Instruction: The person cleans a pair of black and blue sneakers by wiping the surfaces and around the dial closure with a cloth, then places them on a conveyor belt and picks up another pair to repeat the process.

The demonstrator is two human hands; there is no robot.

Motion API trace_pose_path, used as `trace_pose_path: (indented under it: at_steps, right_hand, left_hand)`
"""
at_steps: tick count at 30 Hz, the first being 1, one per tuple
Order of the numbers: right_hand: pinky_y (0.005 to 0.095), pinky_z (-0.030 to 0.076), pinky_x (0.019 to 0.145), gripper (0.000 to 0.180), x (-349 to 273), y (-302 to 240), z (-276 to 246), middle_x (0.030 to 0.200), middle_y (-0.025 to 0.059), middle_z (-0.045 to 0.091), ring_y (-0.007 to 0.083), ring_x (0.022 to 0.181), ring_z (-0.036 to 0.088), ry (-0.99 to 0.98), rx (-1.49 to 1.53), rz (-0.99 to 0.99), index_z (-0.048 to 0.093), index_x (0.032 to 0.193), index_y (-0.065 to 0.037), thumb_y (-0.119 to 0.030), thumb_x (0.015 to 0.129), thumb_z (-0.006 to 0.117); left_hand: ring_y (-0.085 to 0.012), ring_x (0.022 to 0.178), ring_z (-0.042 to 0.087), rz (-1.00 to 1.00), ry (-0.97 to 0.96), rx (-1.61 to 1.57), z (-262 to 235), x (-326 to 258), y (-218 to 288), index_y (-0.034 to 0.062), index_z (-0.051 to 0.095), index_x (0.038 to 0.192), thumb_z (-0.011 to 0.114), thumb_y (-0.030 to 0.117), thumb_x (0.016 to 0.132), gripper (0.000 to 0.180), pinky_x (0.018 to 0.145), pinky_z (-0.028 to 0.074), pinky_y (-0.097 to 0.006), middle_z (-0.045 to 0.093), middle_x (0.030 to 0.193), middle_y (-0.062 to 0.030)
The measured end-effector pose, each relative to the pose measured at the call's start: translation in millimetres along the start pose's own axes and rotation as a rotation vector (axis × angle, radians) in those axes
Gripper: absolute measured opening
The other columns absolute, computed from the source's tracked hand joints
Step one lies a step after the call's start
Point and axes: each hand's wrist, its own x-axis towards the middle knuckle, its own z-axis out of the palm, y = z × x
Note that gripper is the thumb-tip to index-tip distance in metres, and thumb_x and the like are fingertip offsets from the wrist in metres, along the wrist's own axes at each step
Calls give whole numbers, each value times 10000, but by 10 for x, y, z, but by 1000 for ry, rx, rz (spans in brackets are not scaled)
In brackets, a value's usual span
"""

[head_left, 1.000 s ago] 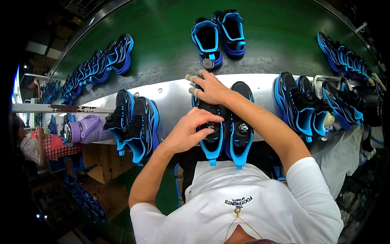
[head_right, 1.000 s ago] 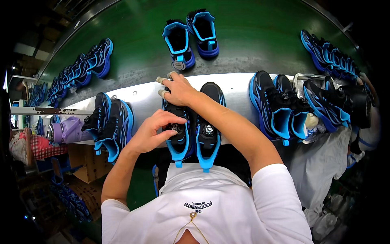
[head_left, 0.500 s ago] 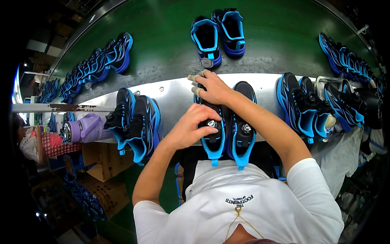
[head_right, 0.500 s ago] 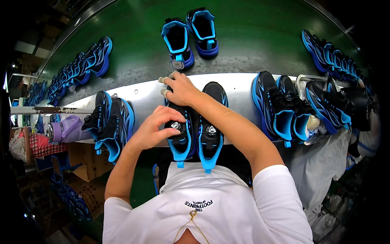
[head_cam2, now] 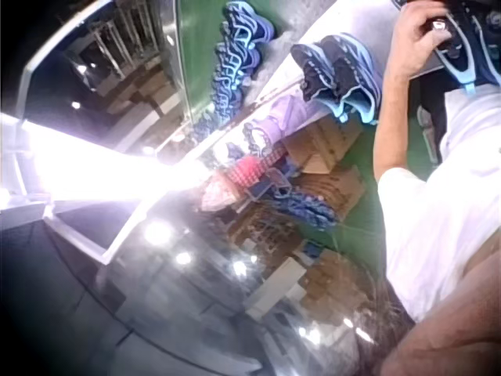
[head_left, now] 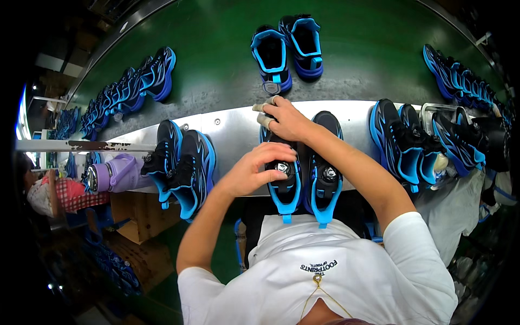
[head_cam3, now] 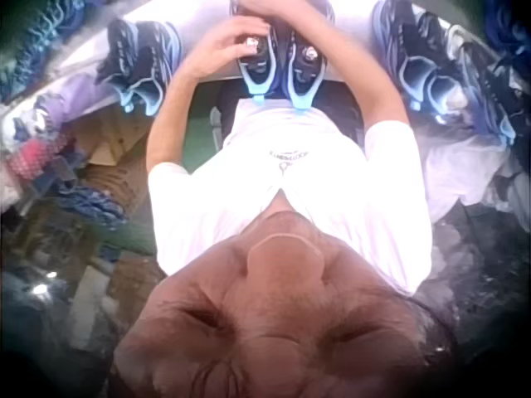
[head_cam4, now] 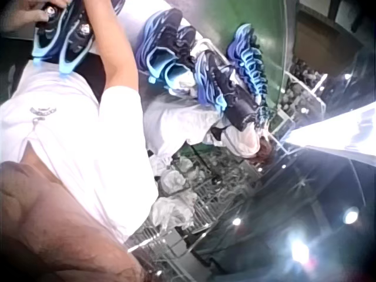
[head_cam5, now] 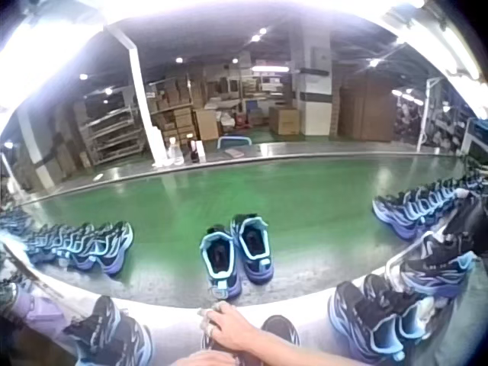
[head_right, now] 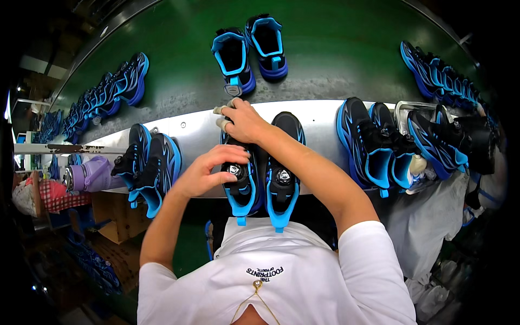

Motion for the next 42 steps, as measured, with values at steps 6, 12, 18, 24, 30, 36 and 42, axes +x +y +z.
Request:
trace_pose_path:
  at_steps: [6, 12, 18, 24, 30, 36, 42]
  right_hand:
    - [437, 345, 1095, 710, -470, -442, -874, 1405, 203, 430, 394, 1314, 396, -330, 181, -97, 498, 1413, -128, -387, 802, 748]
    - [446, 390, 1071, 717, -923, -696, -690, 1394, 248, 414, 425, 1274, 420, -270, 30, -128, 541, 1313, -33, -285, 696, 805]
    - [422, 463, 1009, 629, -1008, -695, -549, 1384, 170, 456, 355, 1250, 465, -207, -127, -96, 581, 1251, -41, -179, 676, 794]
    - [420, 471, 999, 617, -960, -711, -641, 1384, 195, 446, 377, 1246, 461, -207, -36, -106, 597, 1230, -32, -221, 674, 789]
    - [425, 490, 986, 595, -986, -763, -518, 1376, 205, 456, 376, 1244, 462, -168, -144, -86, 588, 1231, -13, -122, 662, 723]
    - [440, 437, 1034, 653, -967, -736, -581, 1376, 182, 467, 380, 1271, 434, -226, -5, -57, 581, 1296, -65, -183, 683, 774]
    - [401, 430, 943, 474, -877, -815, -897, 1073, 118, 559, 303, 1037, 491, -284, 186, 7, 691, 1220, -216, -247, 756, 782]
  left_hand:
    - [-250, 855, 600, -316, 362, 358, 266, -257, 311, 5, 642, 929, 637, 183, 887, 183, 766, 471, -351, 630, 906, -119]
    - [-341, 787, 620, -433, 43, 683, 225, 131, 416, 10, 647, 842, 710, 412, 807, 408, 683, 478, -446, 639, 798, -155]
    - [-362, 767, 628, 10, -25, 850, 162, 125, 279, 8, 647, 836, 711, 384, 805, 383, 691, 487, -454, 654, 829, -164]
    - [-368, 707, 645, -428, 9, 687, 182, 169, 443, 9, 654, 836, 704, 470, 797, 466, 635, 492, -465, 663, 732, -156]
    - [-355, 619, 621, -469, -28, 639, 146, 212, 378, 26, 654, 716, 707, 414, 760, 394, 577, 483, -437, 647, 664, -140]
    - [-305, 741, 602, -153, 148, 656, 207, 43, 269, 33, 612, 862, 764, 276, 753, 307, 683, 485, -375, 624, 801, -123]
    - [-210, 773, 564, -273, 425, 320, 314, -335, 297, 25, 557, 909, 787, 139, 772, 292, 732, 462, -328, 574, 849, -79]
